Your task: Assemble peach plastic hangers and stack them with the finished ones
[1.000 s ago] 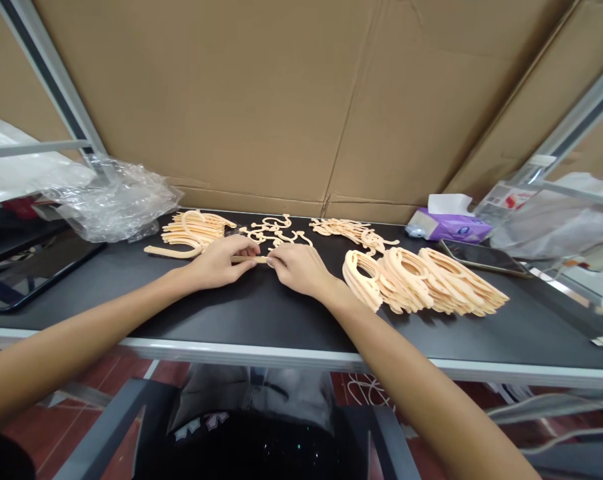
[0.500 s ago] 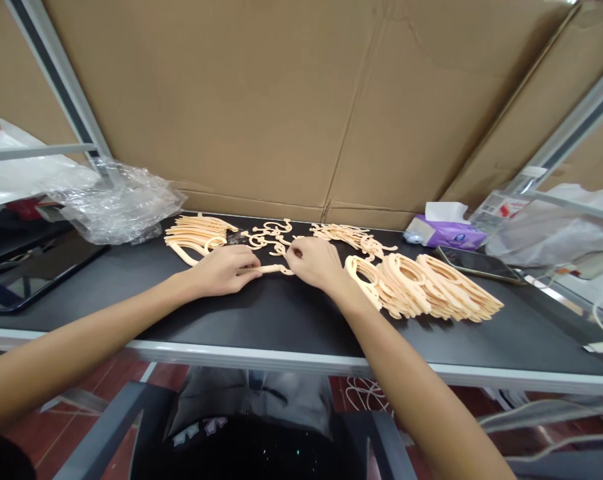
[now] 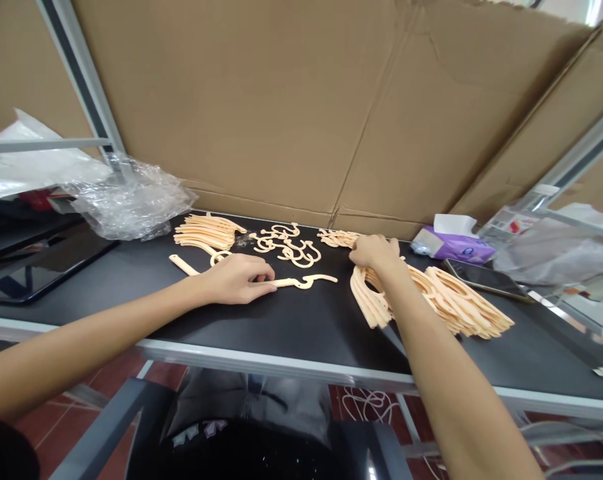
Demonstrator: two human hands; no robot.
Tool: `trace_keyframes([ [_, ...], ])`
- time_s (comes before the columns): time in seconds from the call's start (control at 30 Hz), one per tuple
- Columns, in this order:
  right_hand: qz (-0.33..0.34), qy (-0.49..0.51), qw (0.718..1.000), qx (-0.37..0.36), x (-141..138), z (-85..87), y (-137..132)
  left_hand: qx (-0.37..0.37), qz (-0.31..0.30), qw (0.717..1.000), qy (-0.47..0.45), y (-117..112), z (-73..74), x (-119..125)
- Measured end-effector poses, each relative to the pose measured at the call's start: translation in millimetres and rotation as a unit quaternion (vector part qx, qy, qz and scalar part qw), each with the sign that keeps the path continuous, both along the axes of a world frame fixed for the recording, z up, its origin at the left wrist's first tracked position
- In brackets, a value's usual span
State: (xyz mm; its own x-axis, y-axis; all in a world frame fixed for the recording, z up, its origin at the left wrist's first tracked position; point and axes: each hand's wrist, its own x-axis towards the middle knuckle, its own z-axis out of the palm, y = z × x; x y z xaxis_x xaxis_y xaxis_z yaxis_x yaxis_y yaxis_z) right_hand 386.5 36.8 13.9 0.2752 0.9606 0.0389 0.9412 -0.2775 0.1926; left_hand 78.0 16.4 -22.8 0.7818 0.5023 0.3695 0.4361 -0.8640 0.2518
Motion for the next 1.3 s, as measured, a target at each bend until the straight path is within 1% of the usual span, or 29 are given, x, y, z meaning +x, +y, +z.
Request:
trace_keyframes([
  [0.13,-0.005,-0.004,1.0,0.003,5.9,-7.8,4.4,0.006,-0.008,1.0,0.008,-2.7,3.1,-0.2],
  [0.23,0.006,-0.016,1.0,0.02,5.6,-6.7,3.3,0.005,-0.025,1.0,0.016,-3.5,4.2,-0.4],
  [0.37,0.025,-0.032,0.996,0.076,3.0,2.0,1.3,-0.014,-0.047,0.999,0.015,-2.2,3.0,0.0],
  [0.5,0.028,-0.035,0.994,0.1,-1.7,15.7,-2.5,-0.01,-0.058,0.998,-0.008,0.3,0.3,1.4],
  [0.57,0.039,-0.01,0.99,0.136,-6.8,22.4,-5.9,-0.008,-0.063,0.998,-0.024,0.8,-0.8,2.5],
  [0.6,0.049,0.018,0.985,0.163,-10.7,25.2,-7.8,-0.008,-0.065,0.997,-0.031,0.7,-1.2,3.0],
  [0.67,0.08,0.112,0.965,0.223,-22.1,28.8,-10.7,-0.011,-0.06,0.998,-0.033,0.1,-1.5,4.2],
  [0.7,0.101,0.173,0.948,0.249,-29.8,29.5,-11.4,-0.015,-0.051,0.998,-0.03,-0.3,-1.4,4.8],
  [0.77,0.141,0.302,0.901,0.278,-48.7,28.6,-10.8,-0.024,-0.014,0.999,-0.036,-0.1,-0.2,5.4],
  [0.87,0.194,0.477,0.813,0.27,-81.6,21.3,-6.3,-0.034,0.072,0.992,-0.099,4.4,4.0,4.3],
  [0.9,0.212,0.518,0.785,0.266,-92.4,17.4,-4.9,-0.04,0.1,0.985,-0.131,7.2,6.1,3.2],
  [0.93,0.23,0.544,0.762,0.264,-102.6,12.8,-4.2,-0.05,0.124,0.977,-0.163,10.4,8.4,1.7],
  [0.97,0.242,0.556,0.748,0.27,-112.0,7.8,-4.3,-0.062,0.144,0.968,-0.197,13.9,10.7,0.0],
  [1.03,0.267,0.553,0.736,0.286,-127.5,-3.1,-8.1,-0.097,0.166,0.951,-0.241,20.7,14.8,-3.5],
  [1.07,0.281,0.543,0.736,0.29,-133.5,-8.2,-11.5,-0.115,0.169,0.944,-0.26,23.7,16.2,-5.0],
  [1.13,0.307,0.512,0.742,0.304,-142.2,-16.9,-19.9,-0.158,0.165,0.93,-0.289,28.2,17.8,-6.9],
  [1.2,0.338,0.459,0.759,0.316,-147.1,-22.6,-27.8,-0.219,0.151,0.91,-0.319,30.4,18.1,-7.3],
  [1.27,0.369,0.406,0.769,0.328,-149.3,-25.5,-33.1,-0.293,0.127,0.88,-0.352,30.9,18.1,-6.6],
  [1.3,0.384,0.385,0.77,0.334,-150.0,-26.3,-34.6,-0.325,0.112,0.863,-0.369,30.8,18.1,-6.1],
])
